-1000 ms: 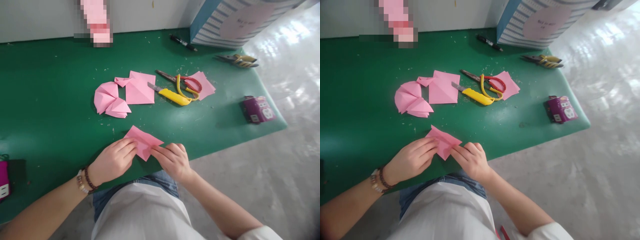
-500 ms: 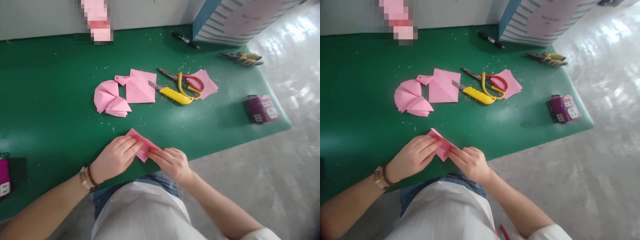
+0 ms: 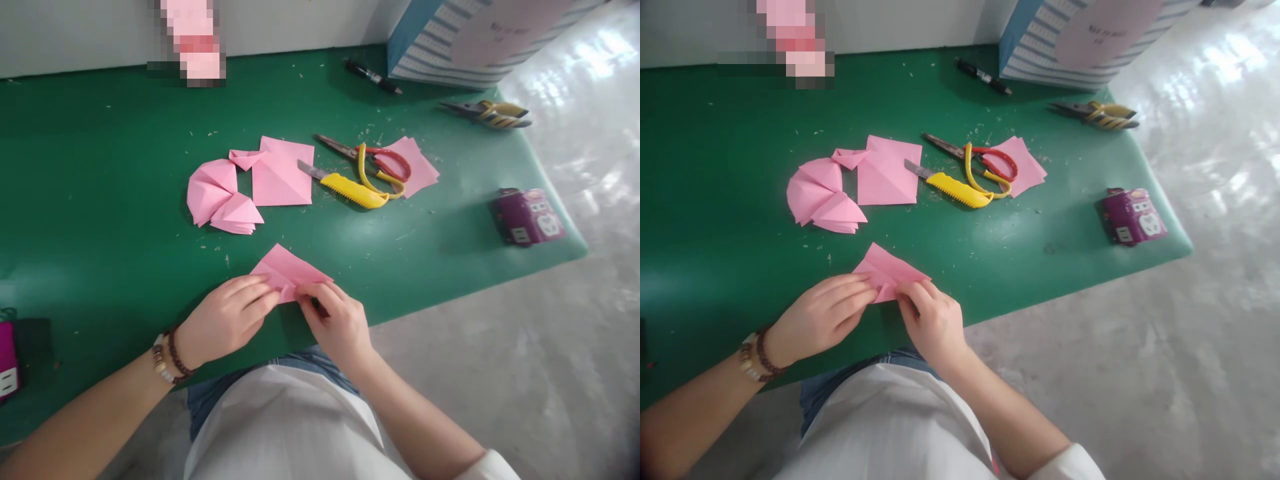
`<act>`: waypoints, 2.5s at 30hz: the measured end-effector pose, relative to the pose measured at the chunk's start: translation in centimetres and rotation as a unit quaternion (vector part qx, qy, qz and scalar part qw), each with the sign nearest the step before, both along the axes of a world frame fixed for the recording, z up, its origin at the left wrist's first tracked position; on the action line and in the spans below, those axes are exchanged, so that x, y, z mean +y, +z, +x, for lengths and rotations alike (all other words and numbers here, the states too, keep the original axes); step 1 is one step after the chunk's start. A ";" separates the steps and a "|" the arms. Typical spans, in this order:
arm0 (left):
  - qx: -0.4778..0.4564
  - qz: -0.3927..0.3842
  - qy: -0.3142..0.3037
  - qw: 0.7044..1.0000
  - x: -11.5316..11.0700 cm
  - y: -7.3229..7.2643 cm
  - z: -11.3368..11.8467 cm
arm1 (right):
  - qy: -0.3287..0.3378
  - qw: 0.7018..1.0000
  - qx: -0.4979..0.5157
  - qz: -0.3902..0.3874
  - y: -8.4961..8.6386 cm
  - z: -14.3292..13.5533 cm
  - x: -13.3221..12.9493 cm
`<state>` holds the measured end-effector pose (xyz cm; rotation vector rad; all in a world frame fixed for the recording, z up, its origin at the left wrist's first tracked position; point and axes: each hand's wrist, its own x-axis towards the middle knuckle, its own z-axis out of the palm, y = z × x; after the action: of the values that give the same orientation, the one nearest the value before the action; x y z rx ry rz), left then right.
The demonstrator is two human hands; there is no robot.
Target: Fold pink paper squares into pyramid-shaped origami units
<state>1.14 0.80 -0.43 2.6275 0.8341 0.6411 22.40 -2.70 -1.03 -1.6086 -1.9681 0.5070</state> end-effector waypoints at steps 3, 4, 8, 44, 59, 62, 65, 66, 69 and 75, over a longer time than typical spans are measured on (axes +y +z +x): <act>0.022 -0.002 -0.011 1.000 0.2 0.3 0.1 | -0.006 1.000 -0.018 0.011 -0.2 -0.2 -0.2; 0.025 0.002 -0.009 1.000 0.2 0.3 0.2 | -0.010 1.000 -0.023 0.017 -0.3 -0.3 -0.3; 0.022 0.017 0.000 1.000 0.3 0.3 0.6 | -0.022 0.998 -0.043 0.036 -0.6 -0.4 -0.4; 0.074 0.020 0.018 0.997 -0.4 0.3 1.2 | -0.033 0.997 -0.072 0.005 -0.4 -0.7 0.2; 0.096 0.019 -0.007 0.995 -0.3 0.7 1.1 | 0.002 0.996 0.088 -0.026 2.5 1.3 -2.6; 0.092 0.020 -0.001 0.996 -0.3 0.7 1.0 | 0.067 0.985 0.112 -0.110 2.2 0.0 -3.2; 0.096 0.013 -0.003 0.995 -0.3 0.6 1.0 | 0.048 0.977 0.113 -0.173 1.8 -0.5 -3.3; 0.101 0.010 -0.006 0.995 -0.3 0.6 1.0 | 0.036 0.975 0.114 -0.186 1.8 -0.4 -3.3; 0.117 0.007 -0.014 0.993 -0.3 0.6 0.9 | 0.005 0.969 0.124 -0.215 2.0 0.0 -3.7; 0.111 0.013 -0.011 0.994 -0.3 0.6 0.9 | 0.007 0.978 0.122 -0.169 2.5 0.8 -4.1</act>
<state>2.02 0.49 0.19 2.7629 0.8623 0.3599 23.21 -6.75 1.48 -1.6372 -1.7784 1.0399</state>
